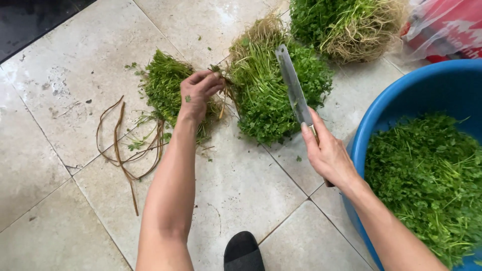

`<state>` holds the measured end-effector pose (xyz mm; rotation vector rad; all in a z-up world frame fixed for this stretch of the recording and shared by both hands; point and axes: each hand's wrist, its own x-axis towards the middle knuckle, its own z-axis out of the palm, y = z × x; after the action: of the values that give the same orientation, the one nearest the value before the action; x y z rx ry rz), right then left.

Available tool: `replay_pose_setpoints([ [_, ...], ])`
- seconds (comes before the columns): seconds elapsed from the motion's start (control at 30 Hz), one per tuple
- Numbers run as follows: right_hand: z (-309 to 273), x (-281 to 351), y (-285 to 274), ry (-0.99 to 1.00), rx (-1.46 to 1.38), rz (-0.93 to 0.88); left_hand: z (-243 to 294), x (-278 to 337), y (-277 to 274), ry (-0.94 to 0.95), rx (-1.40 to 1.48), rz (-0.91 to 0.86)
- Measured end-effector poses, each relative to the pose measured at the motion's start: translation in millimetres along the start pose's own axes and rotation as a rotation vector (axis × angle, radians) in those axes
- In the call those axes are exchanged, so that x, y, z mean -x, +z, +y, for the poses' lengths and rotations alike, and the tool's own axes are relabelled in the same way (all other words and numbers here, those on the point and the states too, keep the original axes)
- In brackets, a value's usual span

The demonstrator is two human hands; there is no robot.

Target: Chopping bundles of fresh herbs (cilantro) and placing them into a large basin while working on a tiled floor.

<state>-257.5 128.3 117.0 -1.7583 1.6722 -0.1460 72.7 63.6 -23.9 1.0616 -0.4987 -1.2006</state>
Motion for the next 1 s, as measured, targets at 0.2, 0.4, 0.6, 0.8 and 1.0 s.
replay_pose_setpoints([
  [0.2,2,2,-2,-0.015,-0.050,-0.025,91,37,-4,0.080,-0.091,-0.079],
  [0.4,5,2,0,-0.010,-0.068,-0.021,142,62,-32,0.109,-0.041,-0.170],
  [0.6,-4,7,11,-0.068,-0.030,-0.128,130,66,-12,0.057,-0.201,0.004],
  [0.8,10,-17,25,-0.135,0.121,-0.186,162,67,-30,0.365,-0.001,-0.087],
  [1.0,17,-22,33,-0.113,0.093,-0.157,279,91,-83,0.667,-0.040,-0.016],
])
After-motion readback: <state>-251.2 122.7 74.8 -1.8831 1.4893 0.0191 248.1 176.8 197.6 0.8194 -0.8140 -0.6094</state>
